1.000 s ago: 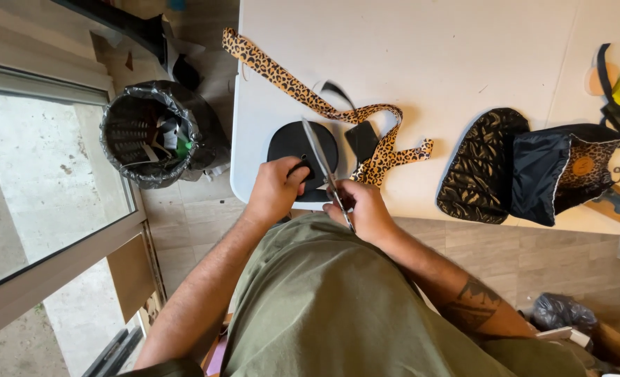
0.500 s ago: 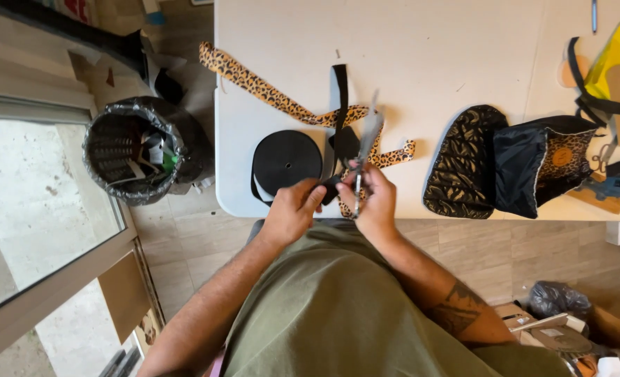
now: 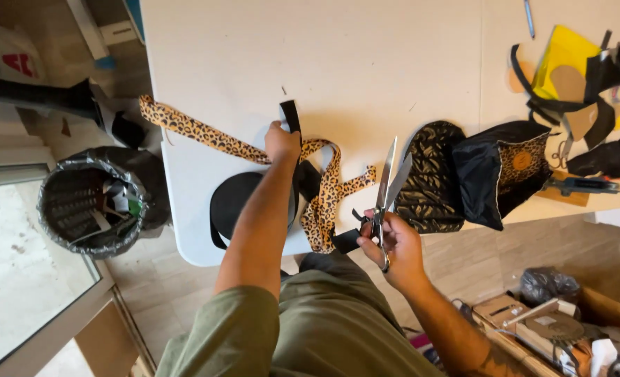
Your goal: Cutting fabric straps to length and sealing the edges with a lighter to prevent fraying.
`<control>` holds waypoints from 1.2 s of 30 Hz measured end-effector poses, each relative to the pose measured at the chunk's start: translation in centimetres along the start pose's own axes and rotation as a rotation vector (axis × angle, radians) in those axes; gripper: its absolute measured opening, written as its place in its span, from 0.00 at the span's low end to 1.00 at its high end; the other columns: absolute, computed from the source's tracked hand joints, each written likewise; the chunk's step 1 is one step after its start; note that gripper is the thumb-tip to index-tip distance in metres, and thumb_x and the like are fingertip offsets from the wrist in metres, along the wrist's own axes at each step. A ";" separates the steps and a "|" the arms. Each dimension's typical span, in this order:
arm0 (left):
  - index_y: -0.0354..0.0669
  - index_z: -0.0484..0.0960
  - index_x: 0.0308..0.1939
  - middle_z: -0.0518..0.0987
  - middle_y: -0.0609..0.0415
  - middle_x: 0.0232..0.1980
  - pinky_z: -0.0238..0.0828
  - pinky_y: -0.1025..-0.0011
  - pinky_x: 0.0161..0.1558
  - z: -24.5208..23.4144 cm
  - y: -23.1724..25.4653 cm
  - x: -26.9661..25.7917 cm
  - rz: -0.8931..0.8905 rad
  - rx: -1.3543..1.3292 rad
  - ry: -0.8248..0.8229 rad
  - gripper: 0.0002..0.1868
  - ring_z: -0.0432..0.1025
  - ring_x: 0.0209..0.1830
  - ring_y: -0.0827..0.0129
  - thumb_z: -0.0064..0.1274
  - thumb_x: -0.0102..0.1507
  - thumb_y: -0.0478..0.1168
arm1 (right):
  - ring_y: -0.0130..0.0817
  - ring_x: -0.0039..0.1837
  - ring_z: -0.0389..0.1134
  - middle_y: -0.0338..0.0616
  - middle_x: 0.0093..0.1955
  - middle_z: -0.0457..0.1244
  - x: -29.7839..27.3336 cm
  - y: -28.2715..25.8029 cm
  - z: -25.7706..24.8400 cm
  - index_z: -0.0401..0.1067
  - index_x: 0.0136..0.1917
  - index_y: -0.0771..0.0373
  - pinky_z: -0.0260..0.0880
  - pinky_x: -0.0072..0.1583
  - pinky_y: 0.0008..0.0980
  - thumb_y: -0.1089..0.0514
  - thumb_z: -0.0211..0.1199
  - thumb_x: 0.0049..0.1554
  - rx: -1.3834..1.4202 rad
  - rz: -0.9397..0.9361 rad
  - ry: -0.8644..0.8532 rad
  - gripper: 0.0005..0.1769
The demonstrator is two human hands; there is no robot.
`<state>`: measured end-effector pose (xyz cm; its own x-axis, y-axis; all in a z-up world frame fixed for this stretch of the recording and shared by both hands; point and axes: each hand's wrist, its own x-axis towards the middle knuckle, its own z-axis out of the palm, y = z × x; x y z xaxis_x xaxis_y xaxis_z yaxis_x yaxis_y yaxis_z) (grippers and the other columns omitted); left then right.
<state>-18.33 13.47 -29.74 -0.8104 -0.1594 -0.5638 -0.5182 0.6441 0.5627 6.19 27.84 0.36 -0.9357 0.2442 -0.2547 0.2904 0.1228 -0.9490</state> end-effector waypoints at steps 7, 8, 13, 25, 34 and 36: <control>0.35 0.81 0.46 0.79 0.34 0.38 0.70 0.46 0.46 -8.8 2.6 -12.5 0.557 -0.319 -0.289 0.14 0.76 0.46 0.36 0.54 0.57 0.37 | 0.34 0.41 0.73 0.48 0.37 0.73 1.5 -2.0 0.0 0.78 0.51 0.65 0.74 0.45 0.33 0.61 0.78 0.46 -0.013 0.009 -0.228 0.19; 0.39 0.82 0.41 0.79 0.38 0.33 0.72 0.52 0.43 -10.2 2.4 -15.1 0.652 -0.302 -0.402 0.10 0.76 0.40 0.42 0.54 0.56 0.35 | 0.33 0.40 0.74 0.46 0.36 0.73 2.0 -2.6 0.4 0.78 0.49 0.64 0.74 0.45 0.31 0.59 0.78 0.46 -0.009 -0.048 -0.234 0.18; 0.37 0.85 0.41 0.83 0.37 0.36 0.75 0.54 0.43 -15.4 1.1 -23.4 0.778 -0.409 -0.612 0.14 0.80 0.41 0.43 0.52 0.54 0.26 | 0.32 0.38 0.72 0.45 0.36 0.71 5.3 -4.4 0.6 0.76 0.46 0.63 0.72 0.42 0.27 0.66 0.74 0.48 -0.102 -0.211 -0.176 0.13; 0.38 0.84 0.33 0.85 0.46 0.26 0.76 0.74 0.35 -21.0 1.7 -28.5 0.678 -0.658 -0.713 0.10 0.81 0.27 0.67 0.50 0.67 0.29 | 0.32 0.36 0.69 0.44 0.34 0.69 4.3 -7.3 4.2 0.75 0.42 0.63 0.66 0.44 0.29 0.72 0.71 0.47 -0.196 -0.371 -0.182 0.11; 0.31 0.81 0.36 0.83 0.43 0.27 0.79 0.69 0.34 -21.1 -0.1 -28.3 0.635 -0.692 -0.739 0.08 0.81 0.27 0.66 0.48 0.69 0.28 | 0.40 0.41 0.73 0.52 0.40 0.70 3.0 -5.8 5.5 0.74 0.54 0.70 0.72 0.50 0.37 0.73 0.73 0.48 -0.147 -0.371 -0.184 0.19; 0.31 0.81 0.36 0.82 0.44 0.27 0.79 0.69 0.32 -21.0 -0.3 -28.0 0.589 -0.722 -0.748 0.10 0.80 0.25 0.66 0.47 0.69 0.28 | 0.44 0.45 0.72 0.55 0.44 0.70 2.5 -5.4 6.0 0.71 0.63 0.71 0.73 0.55 0.44 0.72 0.74 0.49 -0.070 -0.271 -0.103 0.28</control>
<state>-1.21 2.01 -1.43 -0.7386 0.6490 -0.1825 -0.3482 -0.1354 0.9276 1.11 22.05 3.77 -0.9954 0.0947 -0.0144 0.0366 0.2371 -0.9708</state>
